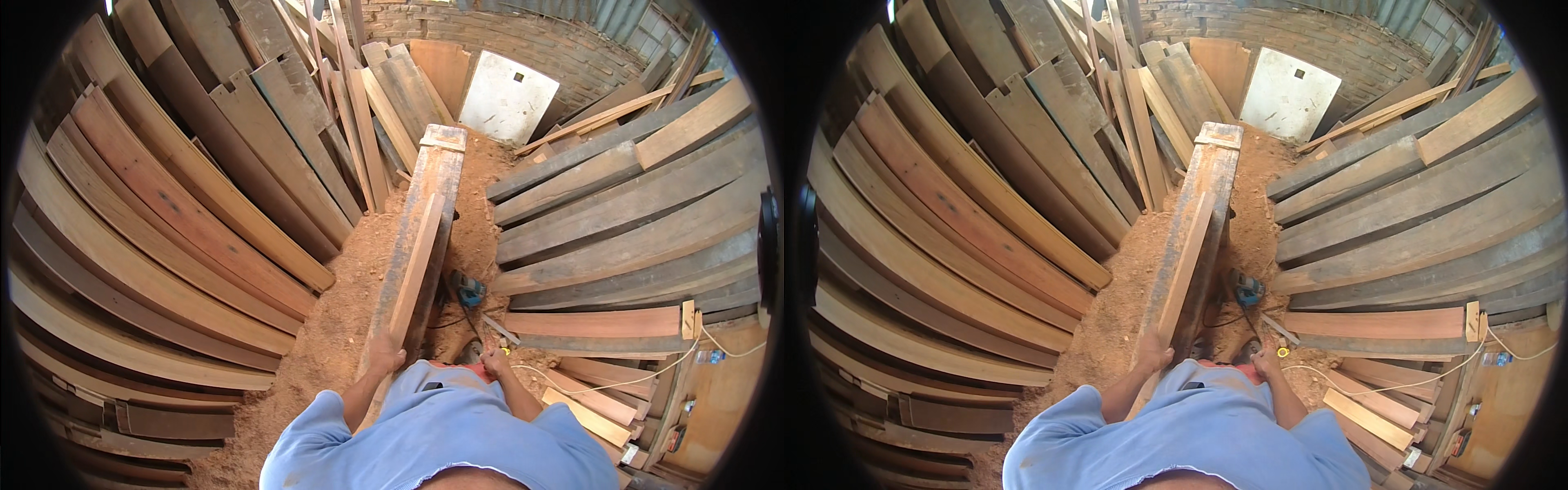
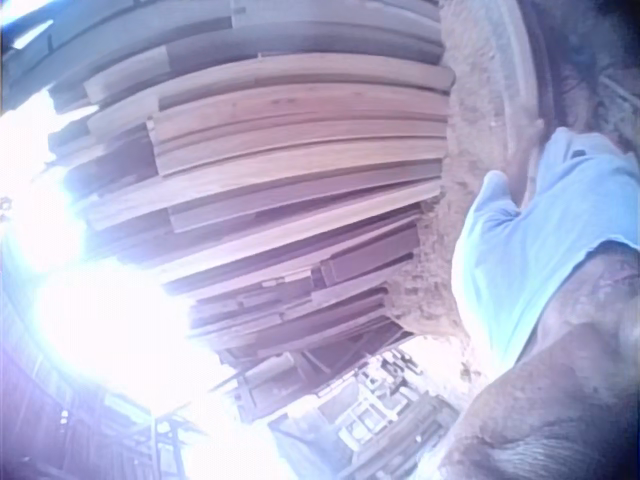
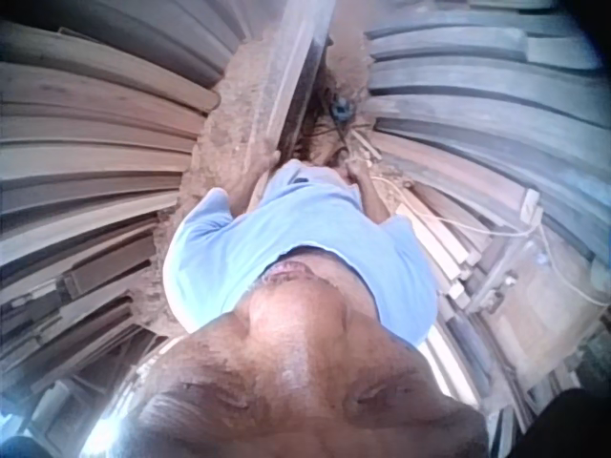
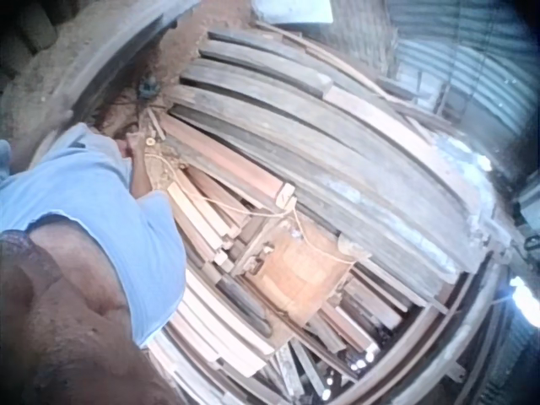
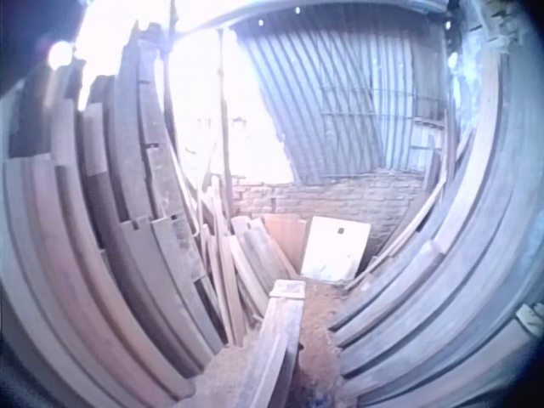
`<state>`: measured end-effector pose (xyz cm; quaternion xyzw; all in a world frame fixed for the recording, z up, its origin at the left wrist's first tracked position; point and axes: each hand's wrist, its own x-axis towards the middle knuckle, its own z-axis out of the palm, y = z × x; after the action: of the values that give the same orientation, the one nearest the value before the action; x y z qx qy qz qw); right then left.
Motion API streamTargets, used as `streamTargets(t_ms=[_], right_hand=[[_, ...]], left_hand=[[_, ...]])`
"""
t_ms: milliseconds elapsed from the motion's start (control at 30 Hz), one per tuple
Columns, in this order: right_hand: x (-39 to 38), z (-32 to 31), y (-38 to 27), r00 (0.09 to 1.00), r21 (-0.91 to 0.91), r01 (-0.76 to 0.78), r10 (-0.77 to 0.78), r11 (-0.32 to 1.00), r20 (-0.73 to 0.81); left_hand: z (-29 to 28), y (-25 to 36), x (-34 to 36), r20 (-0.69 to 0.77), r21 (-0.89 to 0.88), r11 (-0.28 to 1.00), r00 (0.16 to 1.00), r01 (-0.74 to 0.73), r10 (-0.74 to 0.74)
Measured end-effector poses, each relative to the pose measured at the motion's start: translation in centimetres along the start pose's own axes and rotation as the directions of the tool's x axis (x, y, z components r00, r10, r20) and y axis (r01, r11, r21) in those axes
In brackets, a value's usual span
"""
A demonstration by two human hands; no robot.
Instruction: The person uses a handheld electric router to shape the edges of wooden planks. They guide the tool along the length of each plank, flip the plank to work on the opposite edge, and then stack the finished pieces.
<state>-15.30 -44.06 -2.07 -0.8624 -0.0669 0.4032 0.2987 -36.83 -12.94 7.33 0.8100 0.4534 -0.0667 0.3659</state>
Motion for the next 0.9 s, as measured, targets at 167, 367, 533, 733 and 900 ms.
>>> streamTargets(t_ms=[167, 367, 533, 733, 900], right_hand=[[0.1, 0.2, -2.1, 1.000, 0.075, 0.024, -0.025, 0.997, 0.011], [-1.7, -2.7, -4.3, 0.995, 0.106, -0.086, 0.091, 0.991, -0.037], [-2.1, -3.0, -1.2, 0.986, 0.209, -0.139, 0.154, 0.968, -0.057], [-1.7, -2.8, 2.6, 0.961, 0.251, -0.246, 0.268, 0.936, -0.060], [-2.3, -0.7, 3.5, 0.968, 0.252, -0.241, 0.250, 0.937, -0.001]], left_hand=[[0.1, 0.0, 0.1, 0.006, -0.021, 1.000, 1.000, 0.004, -0.004], [0.5, -0.2, -0.1, -0.013, -0.092, 0.993, 0.998, -0.069, 0.068], [1.4, -1.7, -0.2, 0.011, -0.128, 0.989, 0.997, -0.075, 0.077], [0.6, -1.7, 0.6, 0.119, -0.046, 0.999, 0.993, 0.017, -0.012], [0.5, -3.2, 2.2, 0.101, -0.084, 0.995, 0.994, -0.044, 0.053]])
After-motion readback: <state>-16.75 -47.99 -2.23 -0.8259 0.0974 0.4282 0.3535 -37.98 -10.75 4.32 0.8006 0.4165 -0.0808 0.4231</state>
